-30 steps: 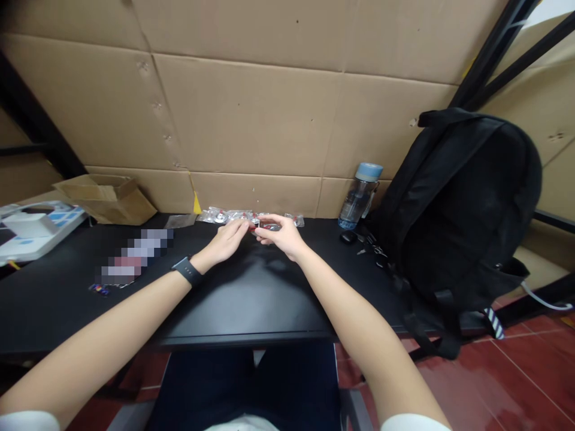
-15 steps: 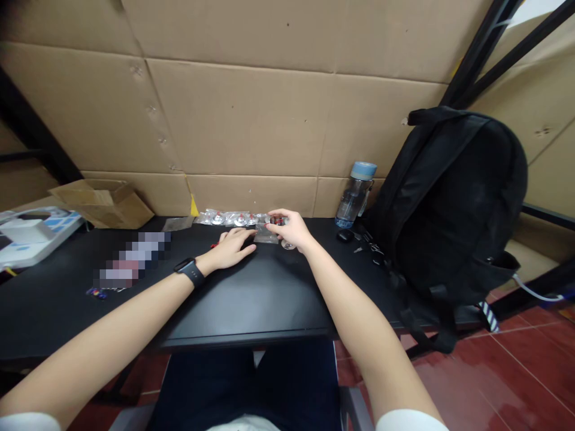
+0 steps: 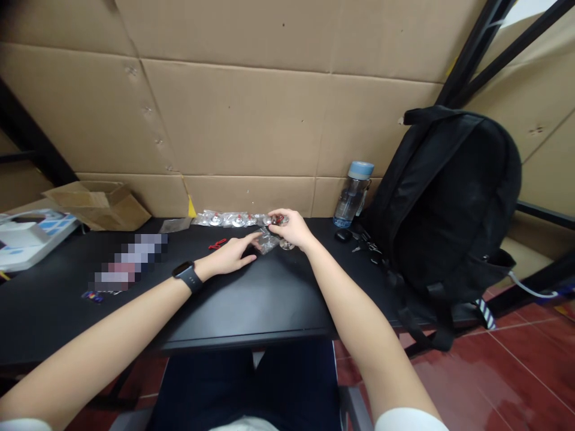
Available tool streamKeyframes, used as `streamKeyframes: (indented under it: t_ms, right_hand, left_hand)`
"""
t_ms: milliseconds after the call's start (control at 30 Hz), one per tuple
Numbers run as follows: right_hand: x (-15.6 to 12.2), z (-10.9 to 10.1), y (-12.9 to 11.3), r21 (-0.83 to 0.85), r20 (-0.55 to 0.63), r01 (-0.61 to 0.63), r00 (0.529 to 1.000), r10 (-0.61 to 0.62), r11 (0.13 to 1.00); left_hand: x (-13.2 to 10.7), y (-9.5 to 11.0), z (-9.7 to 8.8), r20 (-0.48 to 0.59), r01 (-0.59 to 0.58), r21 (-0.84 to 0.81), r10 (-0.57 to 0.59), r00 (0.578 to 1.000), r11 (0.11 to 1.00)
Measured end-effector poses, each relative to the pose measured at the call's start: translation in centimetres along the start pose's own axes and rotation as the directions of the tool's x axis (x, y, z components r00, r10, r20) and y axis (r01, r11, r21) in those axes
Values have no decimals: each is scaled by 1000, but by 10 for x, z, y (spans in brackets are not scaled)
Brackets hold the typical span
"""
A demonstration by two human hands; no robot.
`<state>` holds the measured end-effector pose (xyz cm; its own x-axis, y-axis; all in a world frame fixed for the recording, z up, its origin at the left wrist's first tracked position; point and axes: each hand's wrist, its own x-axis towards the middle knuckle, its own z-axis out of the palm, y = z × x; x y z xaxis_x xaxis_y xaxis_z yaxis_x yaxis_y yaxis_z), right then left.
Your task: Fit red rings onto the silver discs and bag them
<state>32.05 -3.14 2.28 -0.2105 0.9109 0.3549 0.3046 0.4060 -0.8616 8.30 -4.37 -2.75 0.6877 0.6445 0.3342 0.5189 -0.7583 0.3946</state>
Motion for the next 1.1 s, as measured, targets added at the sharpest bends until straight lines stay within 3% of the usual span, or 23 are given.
streamKeyframes:
  t_ms: [233, 400, 533, 700, 800, 900, 1100]
  right_hand:
    - [4, -9, 7, -284, 55, 138, 990, -128, 949]
    - [4, -10, 10, -292, 129, 149, 985, -116, 945]
    - [4, -9, 10, -297, 153, 144, 983, -102, 944]
    - [-2, -15, 1, -436, 255, 146, 966, -33, 888]
    - [-6, -19, -6, -543, 363, 199, 932, 14, 816]
    - [-10, -18, -11, -609, 446, 237, 891, 80, 757]
    - [-12, -11, -14, -682, 495, 256, 851, 175, 685]
  left_hand:
    - [0, 9, 1, 77, 33, 41, -36, 996, 999]
    - [2, 8, 3, 58, 168, -6, -167, 984, 986]
    - [1, 6, 0, 106, 129, 9, -129, 986, 992]
    - [-5, 11, -11, 181, 10, 54, -20, 983, 998]
    - [-7, 12, -15, 230, -21, 92, -1, 973, 996]
    - [-7, 12, -16, 263, -24, 97, -2, 965, 995]
    - [-8, 20, -22, 368, 9, 145, -63, 928, 989]
